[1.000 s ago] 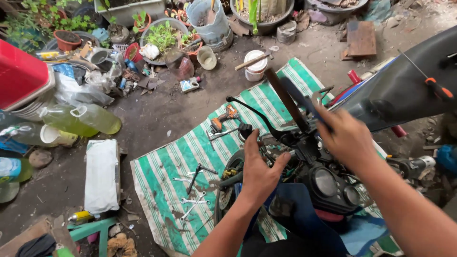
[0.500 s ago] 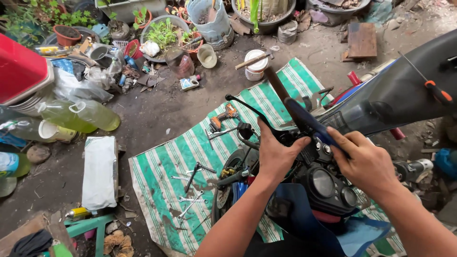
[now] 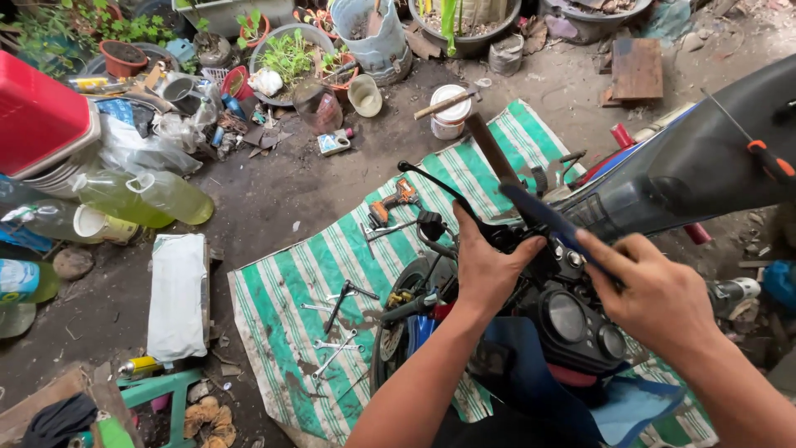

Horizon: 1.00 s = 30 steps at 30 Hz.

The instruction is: Sanding a component on the front of a motorcycle using a wooden block and sandpaper to smooth the surface.

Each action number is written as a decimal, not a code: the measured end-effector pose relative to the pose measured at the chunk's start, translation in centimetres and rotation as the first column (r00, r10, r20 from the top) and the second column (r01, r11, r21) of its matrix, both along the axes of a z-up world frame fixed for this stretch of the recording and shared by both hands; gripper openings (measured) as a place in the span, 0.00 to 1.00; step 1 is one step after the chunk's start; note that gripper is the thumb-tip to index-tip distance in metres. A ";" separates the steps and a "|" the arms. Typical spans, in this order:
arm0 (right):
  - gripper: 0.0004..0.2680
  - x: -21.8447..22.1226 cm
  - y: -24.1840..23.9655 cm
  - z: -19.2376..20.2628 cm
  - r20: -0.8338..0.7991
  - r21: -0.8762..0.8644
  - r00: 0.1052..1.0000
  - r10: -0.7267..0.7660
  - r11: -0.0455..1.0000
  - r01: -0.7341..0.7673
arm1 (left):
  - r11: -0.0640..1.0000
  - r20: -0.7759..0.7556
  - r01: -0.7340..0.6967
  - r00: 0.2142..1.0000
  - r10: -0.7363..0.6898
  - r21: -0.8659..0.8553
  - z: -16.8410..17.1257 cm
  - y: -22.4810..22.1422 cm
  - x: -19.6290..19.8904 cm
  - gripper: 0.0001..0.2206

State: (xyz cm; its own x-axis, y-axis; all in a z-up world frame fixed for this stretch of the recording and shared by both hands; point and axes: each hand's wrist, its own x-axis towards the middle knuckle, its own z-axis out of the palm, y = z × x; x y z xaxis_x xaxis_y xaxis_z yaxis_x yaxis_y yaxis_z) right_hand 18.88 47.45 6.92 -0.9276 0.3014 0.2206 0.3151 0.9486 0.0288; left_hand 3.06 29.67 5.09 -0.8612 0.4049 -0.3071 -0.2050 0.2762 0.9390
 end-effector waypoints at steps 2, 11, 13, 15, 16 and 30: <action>0.21 -2.2 1.0 -0.4 0.003 0.047 1.000 0.027 0.999 -0.027 | 1.000 -0.009 0.002 1.000 -0.002 0.002 0.0 0.0 0.0 0.67; 0.20 -13.1 -1.2 12.4 0.265 0.388 0.948 0.177 0.880 -0.273 | 0.999 0.017 -0.023 1.000 0.022 0.046 -0.7 0.4 0.7 0.68; 0.20 -10.1 -2.4 13.5 0.353 0.438 0.917 0.184 0.834 -0.336 | 0.997 -0.007 -0.043 0.999 0.044 0.066 -1.7 0.6 0.8 0.67; 0.26 -7.2 -2.6 12.8 0.490 0.395 0.841 0.231 0.801 -0.450 | 0.997 -0.064 -0.054 0.996 0.058 0.055 -2.5 0.8 0.9 0.65; 0.26 -8.8 -3.1 12.6 0.489 0.398 0.841 0.232 0.798 -0.452 | 0.997 -0.065 -0.057 0.996 0.061 0.058 -2.6 0.9 0.8 0.65; 0.07 -17.1 -10.9 13.1 0.847 0.253 0.532 -0.002 0.881 -0.399 | 1.000 0.010 0.009 1.000 -0.009 0.008 -1.1 0.5 0.5 0.67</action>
State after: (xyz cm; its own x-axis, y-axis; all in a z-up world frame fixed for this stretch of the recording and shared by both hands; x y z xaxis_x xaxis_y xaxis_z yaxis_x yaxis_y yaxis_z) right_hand 1.80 36.57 20.03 -0.7783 0.1637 -0.6061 -0.2322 0.8219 0.5202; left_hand 3.53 30.12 3.94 -0.8545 0.4149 -0.3124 -0.2120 0.2705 0.9391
